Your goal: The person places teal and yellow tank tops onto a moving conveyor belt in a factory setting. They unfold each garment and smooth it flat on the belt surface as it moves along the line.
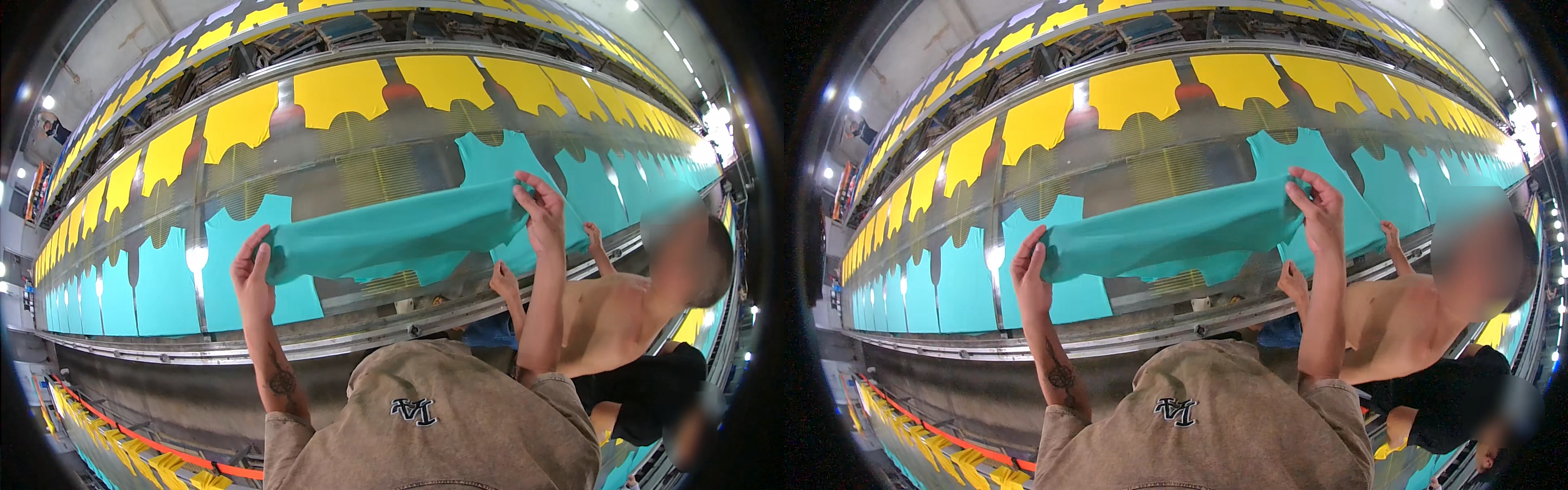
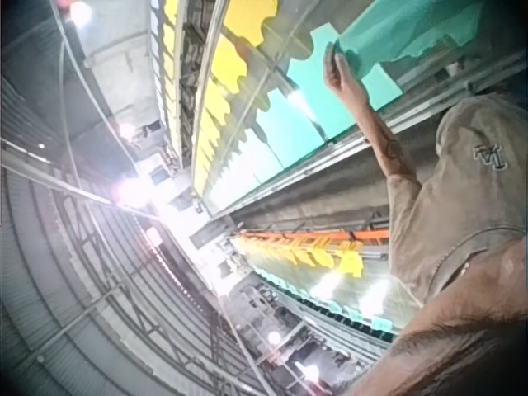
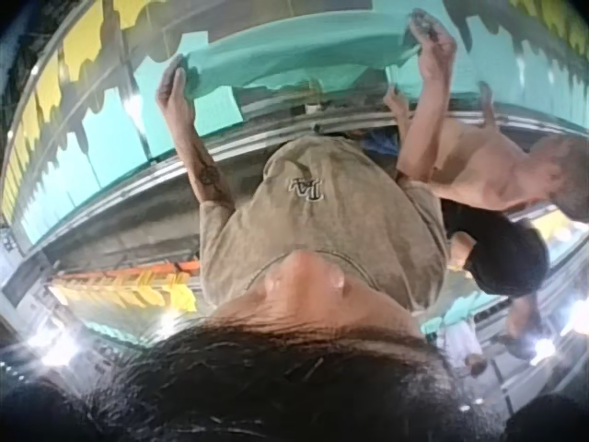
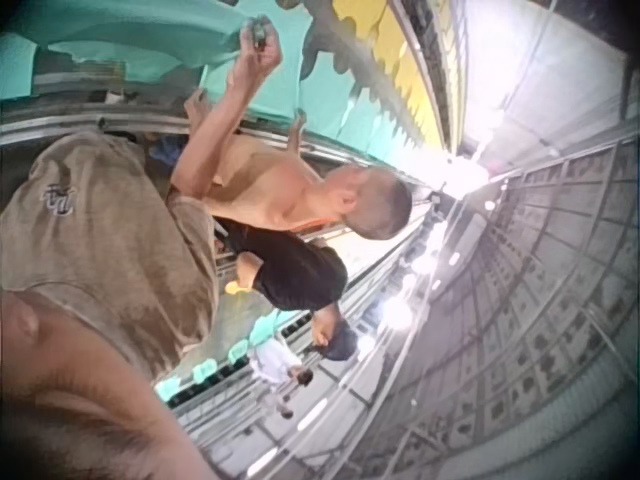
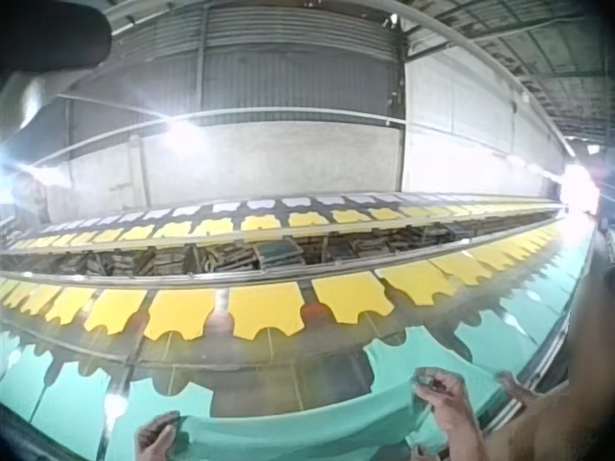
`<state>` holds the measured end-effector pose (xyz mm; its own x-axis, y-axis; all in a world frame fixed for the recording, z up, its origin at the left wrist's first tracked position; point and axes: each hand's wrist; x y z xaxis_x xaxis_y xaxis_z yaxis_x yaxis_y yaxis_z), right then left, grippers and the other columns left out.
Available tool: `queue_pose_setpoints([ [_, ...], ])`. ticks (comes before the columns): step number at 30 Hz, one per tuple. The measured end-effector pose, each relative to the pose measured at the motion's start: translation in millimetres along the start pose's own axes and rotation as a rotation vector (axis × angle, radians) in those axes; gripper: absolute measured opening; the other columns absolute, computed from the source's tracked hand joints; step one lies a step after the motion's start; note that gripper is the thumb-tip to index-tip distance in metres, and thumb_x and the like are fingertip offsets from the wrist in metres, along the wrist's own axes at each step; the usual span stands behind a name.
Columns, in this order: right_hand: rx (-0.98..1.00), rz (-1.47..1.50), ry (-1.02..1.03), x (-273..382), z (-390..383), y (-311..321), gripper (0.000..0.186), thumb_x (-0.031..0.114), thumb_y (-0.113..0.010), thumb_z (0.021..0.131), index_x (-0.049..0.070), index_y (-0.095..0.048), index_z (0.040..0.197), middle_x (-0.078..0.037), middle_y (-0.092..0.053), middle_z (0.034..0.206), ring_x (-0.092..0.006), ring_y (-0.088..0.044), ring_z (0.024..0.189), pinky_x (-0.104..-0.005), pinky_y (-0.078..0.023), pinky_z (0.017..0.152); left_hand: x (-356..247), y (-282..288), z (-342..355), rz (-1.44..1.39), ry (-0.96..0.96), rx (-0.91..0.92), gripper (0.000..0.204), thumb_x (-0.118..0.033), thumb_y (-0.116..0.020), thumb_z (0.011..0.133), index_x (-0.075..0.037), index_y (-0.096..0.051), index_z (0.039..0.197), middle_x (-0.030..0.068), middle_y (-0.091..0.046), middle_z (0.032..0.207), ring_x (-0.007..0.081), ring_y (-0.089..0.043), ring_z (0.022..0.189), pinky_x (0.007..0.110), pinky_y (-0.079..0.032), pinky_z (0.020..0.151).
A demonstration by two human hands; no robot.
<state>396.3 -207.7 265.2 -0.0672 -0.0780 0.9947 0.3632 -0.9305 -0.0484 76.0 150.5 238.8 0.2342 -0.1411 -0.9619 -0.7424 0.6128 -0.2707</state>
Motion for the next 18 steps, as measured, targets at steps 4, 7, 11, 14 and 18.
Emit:
queue_pose_setpoints([
  [4, 0.096, 0.020, -0.032, -12, 64, -8, 0.039, 0.003, -0.078, 0.084, 0.000, -0.068, 0.122, 0.000, -0.067, 0.096, -0.0061, -0.058, 0.082, -0.0211, -0.048, 0.075, 7, -15, 53, 0.196, -0.063, 0.045, 0.038, -0.006, -0.068, 0.094, 0.007, -0.062, 0.130, 0.0098, -0.066, 0.123, 0.0118, -0.060, 0.110, 0.026, -0.046, 0.096],
  [7, 0.142, 0.095, -0.070, -29, 112, -13, 0.039, 0.002, -0.078, 0.084, 0.000, -0.068, 0.121, -0.002, -0.068, 0.098, -0.0076, -0.060, 0.084, -0.0223, -0.049, 0.077, 18, -25, 94, 0.320, -0.075, 0.026, 0.039, -0.004, -0.070, 0.092, 0.006, -0.063, 0.128, 0.0100, -0.066, 0.124, 0.0140, -0.059, 0.113, 0.028, -0.045, 0.098],
  [11, 0.156, 0.110, -0.117, -48, 168, -20, 0.039, 0.002, -0.079, 0.083, -0.001, -0.069, 0.120, -0.004, -0.069, 0.100, -0.0102, -0.064, 0.086, -0.0238, -0.051, 0.078, 35, -35, 149, 0.344, -0.065, 0.020, 0.038, -0.003, -0.072, 0.090, 0.006, -0.065, 0.126, 0.0087, -0.068, 0.118, 0.0120, -0.061, 0.103, 0.025, -0.048, 0.091],
  [14, 0.153, 0.101, -0.111, -57, 203, -28, 0.041, 0.002, -0.079, 0.083, -0.001, -0.069, 0.122, -0.005, -0.069, 0.099, -0.0105, -0.064, 0.085, -0.0241, -0.052, 0.076, 41, -40, 183, 0.285, -0.032, 0.040, 0.039, -0.003, -0.073, 0.089, 0.006, -0.065, 0.126, 0.0075, -0.069, 0.112, 0.0097, -0.063, 0.093, 0.023, -0.050, 0.080],
  [18, 0.161, 0.087, -0.118, -58, 233, -37, 0.042, 0.003, -0.080, 0.082, -0.001, -0.069, 0.123, -0.005, -0.069, 0.099, -0.0096, -0.064, 0.085, -0.0234, -0.052, 0.076, 36, -47, 211, 0.187, 0.000, 0.053, 0.041, -0.001, -0.072, 0.090, 0.007, -0.063, 0.129, 0.0063, -0.069, 0.107, 0.0084, -0.065, 0.085, 0.021, -0.052, 0.072],
])
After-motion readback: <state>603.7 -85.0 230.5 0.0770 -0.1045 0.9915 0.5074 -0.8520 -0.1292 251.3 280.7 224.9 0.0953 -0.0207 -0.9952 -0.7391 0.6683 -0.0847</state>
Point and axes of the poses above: each hand's wrist, its own z-axis towards the middle knuckle, its own y-axis out of the back of the hand, x = y × z
